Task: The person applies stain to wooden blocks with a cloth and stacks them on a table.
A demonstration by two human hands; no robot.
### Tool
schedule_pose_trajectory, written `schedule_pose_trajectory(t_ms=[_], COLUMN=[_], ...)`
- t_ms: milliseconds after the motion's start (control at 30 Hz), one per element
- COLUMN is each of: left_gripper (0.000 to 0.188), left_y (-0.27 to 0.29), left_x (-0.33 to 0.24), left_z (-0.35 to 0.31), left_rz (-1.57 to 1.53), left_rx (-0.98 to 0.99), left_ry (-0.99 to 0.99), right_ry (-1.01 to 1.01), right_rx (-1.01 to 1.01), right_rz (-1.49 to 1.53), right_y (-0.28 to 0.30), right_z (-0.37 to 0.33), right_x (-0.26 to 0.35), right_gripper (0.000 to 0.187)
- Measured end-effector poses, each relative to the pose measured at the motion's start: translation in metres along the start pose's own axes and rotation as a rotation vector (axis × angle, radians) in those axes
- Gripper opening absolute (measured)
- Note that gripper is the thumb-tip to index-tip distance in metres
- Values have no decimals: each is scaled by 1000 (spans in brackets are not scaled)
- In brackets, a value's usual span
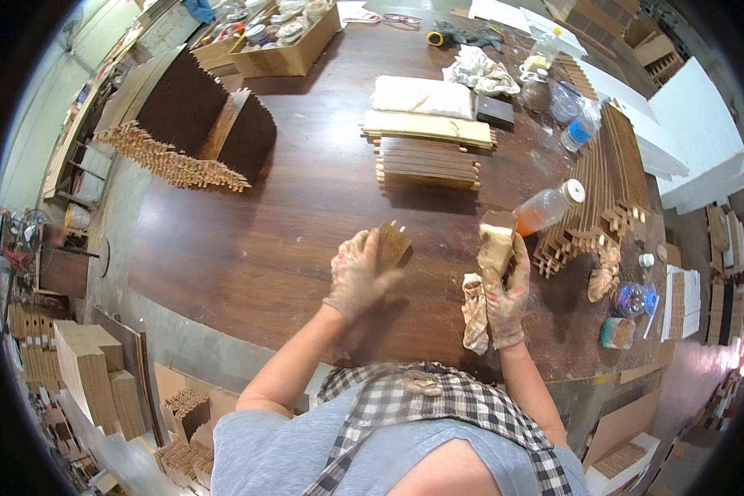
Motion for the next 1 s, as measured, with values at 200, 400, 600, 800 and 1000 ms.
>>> schedule_pose_trajectory(t_ms=[200,400,600,800,1000], left_gripper=[78,68,61,48,47], left_y=[-7,126,238,217,219], left_x=[17,58,119,197,200], left_z=[-16,63,139,191,208], left_rz=[59,63,439,688,669], left_rx=[-71,-573,-757,-582,-570], left_ry=[-52,-149,43,288,234], right_ry=[7,-22,-115,-141,-225], right_rx=[72,81,66,61,45], right_rz=[-118,-24,40,32,90], right_y=[-6,-13,-19,-18,-20], right_z=[-13,-17,-21,-26,-24], right_x=[4,0,-7,-15,-8], right_gripper=[70,70,66,64,61])
Point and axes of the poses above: each hand's wrist, its own z-axis towards the middle knuckle, its own y-axis out of the back of the hand, x = y × z, the point moved 6 cm from there along z, towards the middle knuckle, and after that the axes turned 8 degrees about y, right-handed, at the moved point
